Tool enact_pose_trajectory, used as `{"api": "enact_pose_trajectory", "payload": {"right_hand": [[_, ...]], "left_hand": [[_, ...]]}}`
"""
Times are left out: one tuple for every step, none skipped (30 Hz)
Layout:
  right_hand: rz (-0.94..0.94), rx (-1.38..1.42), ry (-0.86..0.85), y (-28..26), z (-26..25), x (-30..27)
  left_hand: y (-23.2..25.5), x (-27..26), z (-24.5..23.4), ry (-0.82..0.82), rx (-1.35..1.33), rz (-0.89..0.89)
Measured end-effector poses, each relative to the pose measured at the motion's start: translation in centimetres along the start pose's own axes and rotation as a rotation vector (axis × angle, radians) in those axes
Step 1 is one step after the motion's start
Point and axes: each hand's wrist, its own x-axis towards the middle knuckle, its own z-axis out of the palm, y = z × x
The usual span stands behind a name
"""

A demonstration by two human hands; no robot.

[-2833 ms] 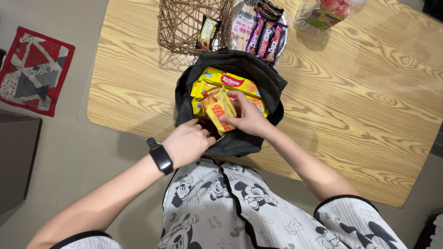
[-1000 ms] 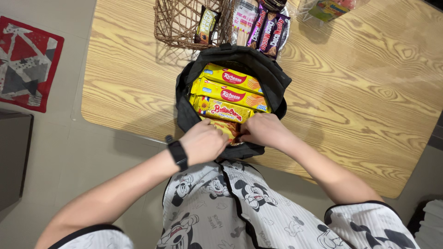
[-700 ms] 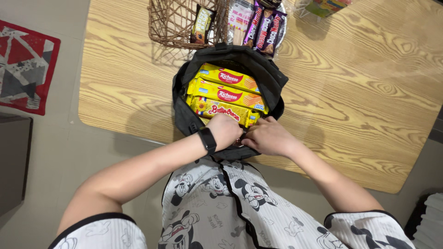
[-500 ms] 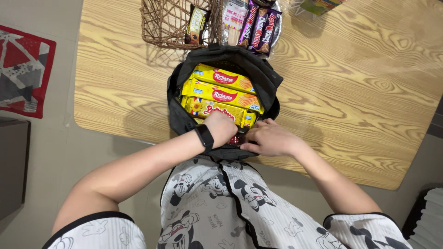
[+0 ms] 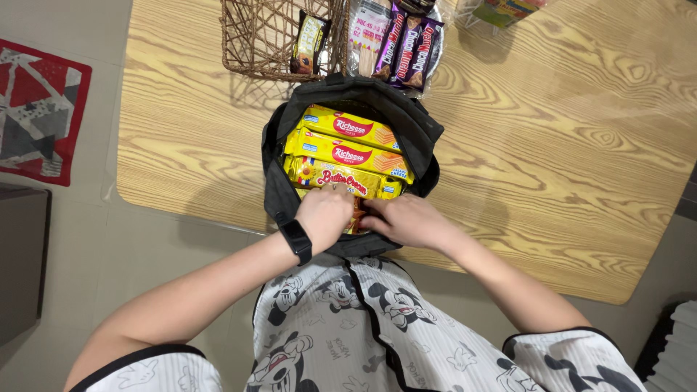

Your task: The person packs a black bag with various snacks, including yellow-wrapped biscuits, chocolate bars, and red candies, then adds a clear container of gummy candies. The person closes the bag after arranging the items.

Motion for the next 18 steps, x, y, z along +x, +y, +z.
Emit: {"api": "enact_pose_trajectory", "payload": {"right_hand": [[-0.011, -0.048, 0.073, -0.2, 0.6, 0.1], [-0.023, -0.096, 0.147, -0.5, 1.1, 0.2], [-0.034, -0.145, 0.219, -0.7, 1.4, 0.3], [-0.037, -0.149, 0.239, -0.9, 1.5, 0.3], [-0.039, -0.153, 0.258, -1.4, 1.5, 0.3], [-0.042, -0.158, 0.277, -1.8, 1.5, 0.4], [-0.04, -0.163, 0.293, -2.3, 1.4, 0.5], [-0.038, -0.168, 0.309, -2.8, 1.3, 0.6], [-0.037, -0.173, 0.325, -3.2, 1.2, 0.8], [-0.038, -0.166, 0.32, -3.5, 1.0, 1.1], [-0.039, -0.158, 0.313, -3.8, 0.9, 1.4], [-0.039, -0.151, 0.306, -3.9, 0.8, 1.5], [-0.055, -0.141, 0.323, -3.9, 0.9, 1.6], [-0.07, -0.132, 0.339, -4.0, 1.0, 1.7], [-0.085, -0.122, 0.356, -4.0, 1.2, 1.8], [-0.075, -0.124, 0.357, -3.9, 1.4, 1.9], [-0.064, -0.126, 0.358, -3.8, 1.6, 2.0], [-0.054, -0.128, 0.359, -3.6, 1.8, 2.0]], "left_hand": [[0.0, -0.1, 0.0, -0.008, 0.019, -0.011], [-0.2, -0.3, -0.1, -0.016, 0.037, -0.022], [-0.3, -0.4, -0.2, -0.05, 0.036, -0.063], [-0.6, -0.4, -0.5, -0.084, 0.034, -0.103], [-0.9, -0.5, -0.9, -0.118, 0.033, -0.144], [-1.5, -0.6, -1.4, -0.165, 0.033, -0.174], [-2.2, -0.7, -1.9, -0.213, 0.034, -0.204], [-2.7, -0.6, -2.4, -0.26, 0.035, -0.234], [-3.0, -0.4, -2.8, -0.331, 0.064, -0.257], [-3.2, -0.2, -3.2, -0.401, 0.092, -0.28], [-3.4, 0.0, -3.3, -0.472, 0.119, -0.304], [-3.4, 0.2, -3.4, -0.512, 0.147, -0.286], [-3.5, 0.5, -3.3, -0.552, 0.175, -0.269], [-3.6, 0.7, -3.1, -0.592, 0.204, -0.253], [-3.8, 0.8, -2.8, -0.603, 0.152, -0.255], [-4.1, 0.9, -2.6, -0.614, 0.099, -0.257], [-4.4, 0.9, -2.3, -0.625, 0.048, -0.259], [-4.6, 0.8, -2.0, -0.619, 0.009, -0.281]]}}
